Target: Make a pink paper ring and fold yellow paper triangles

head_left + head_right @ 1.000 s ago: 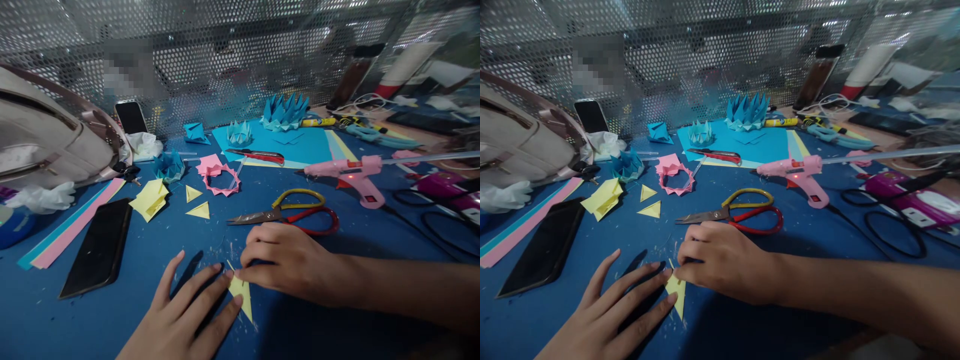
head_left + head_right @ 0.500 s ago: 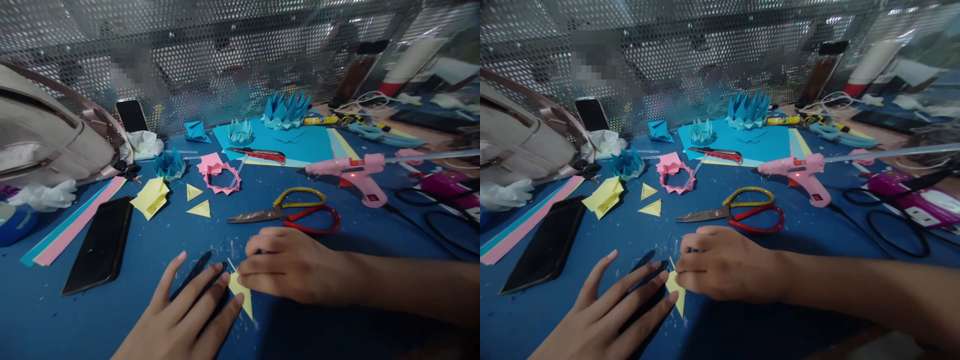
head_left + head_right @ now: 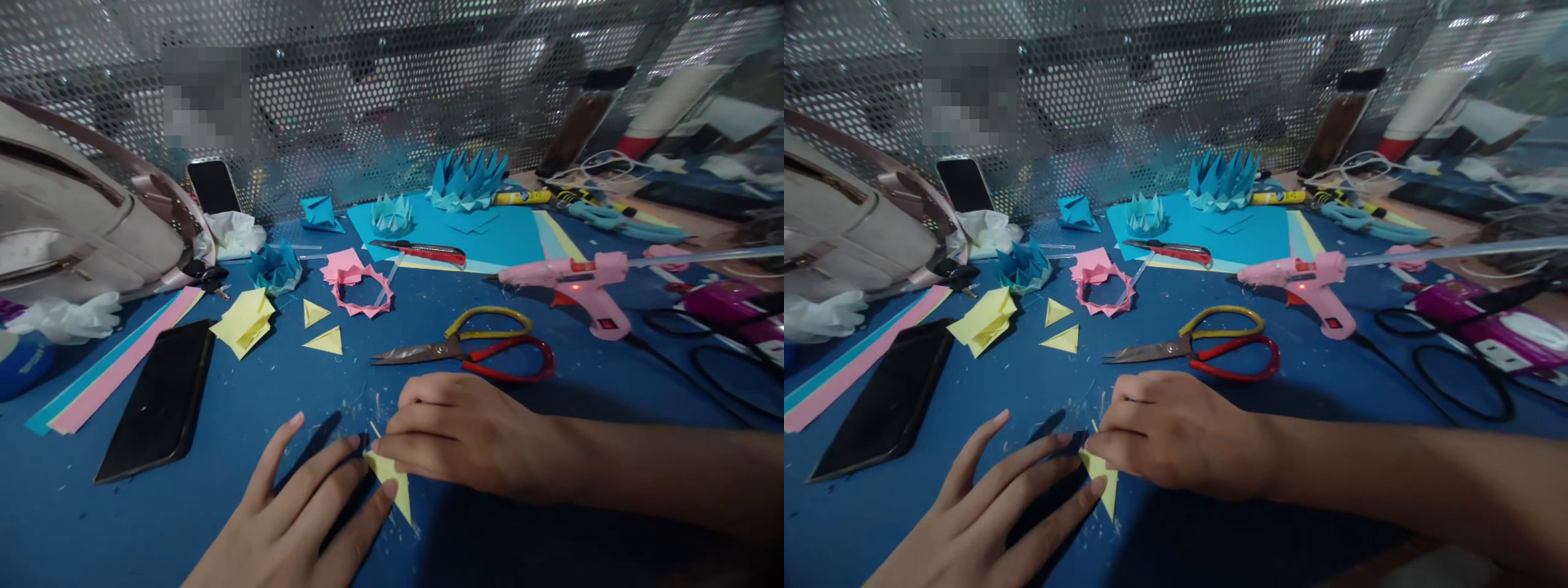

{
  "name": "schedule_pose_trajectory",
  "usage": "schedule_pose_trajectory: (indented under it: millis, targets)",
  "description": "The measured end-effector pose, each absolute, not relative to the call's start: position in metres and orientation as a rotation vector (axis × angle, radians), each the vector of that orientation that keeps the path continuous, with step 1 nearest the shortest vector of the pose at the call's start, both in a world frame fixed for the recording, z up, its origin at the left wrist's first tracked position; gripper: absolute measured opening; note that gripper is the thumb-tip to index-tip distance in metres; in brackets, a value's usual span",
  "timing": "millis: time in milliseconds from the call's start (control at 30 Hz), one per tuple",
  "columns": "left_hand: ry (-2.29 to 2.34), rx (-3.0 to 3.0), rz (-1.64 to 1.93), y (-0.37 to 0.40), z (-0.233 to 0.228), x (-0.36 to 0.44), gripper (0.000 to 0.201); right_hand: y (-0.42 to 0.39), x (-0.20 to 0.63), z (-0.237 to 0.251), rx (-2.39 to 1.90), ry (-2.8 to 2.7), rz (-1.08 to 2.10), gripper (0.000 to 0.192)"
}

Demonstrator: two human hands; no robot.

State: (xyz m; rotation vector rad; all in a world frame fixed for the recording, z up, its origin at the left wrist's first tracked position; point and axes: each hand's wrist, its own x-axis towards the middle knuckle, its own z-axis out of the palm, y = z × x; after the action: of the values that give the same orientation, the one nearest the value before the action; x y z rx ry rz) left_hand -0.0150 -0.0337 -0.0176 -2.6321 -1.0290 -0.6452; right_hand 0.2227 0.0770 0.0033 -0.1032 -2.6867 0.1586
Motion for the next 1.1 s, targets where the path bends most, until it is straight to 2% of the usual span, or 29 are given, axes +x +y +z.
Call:
schedule_pose_trajectory:
  millis: [167,300,533,667,900,1100]
  targets:
    - [-0.887,-2.625,-0.658,-0.031,-0.02,-0.013,0.044,0.071,0.218,0.002,-0.193,-2.725,0.104,0.025]
    - [-0.924,-2.653,-0.614,-0.033,-0.014,-0.013,0.042,0.067,0.216,0.003,-0.196,-2.656,0.0,0.022]
    - [-0.974,-2.599,-0.687,-0.035,-0.021,-0.013,0.047,0.07,0.215,0.003,-0.114,-2.684,0.006,0.02]
    - [-0.996,-2.588,-0.667,-0.035,-0.02,-0.015,0.052,0.076,0.217,0.003,-0.077,-2.723,0.189,0.016]
    - [-0.945,-2.613,-0.606,-0.033,-0.018,-0.016,0.051,0.093,0.225,0.014,-0.152,-2.601,0.66,0.027]
    - [-0.908,-2.637,-0.576,-0.032,-0.019,-0.02,0.048,0.089,0.226,0.013,-0.159,-2.704,0.436,0.034]
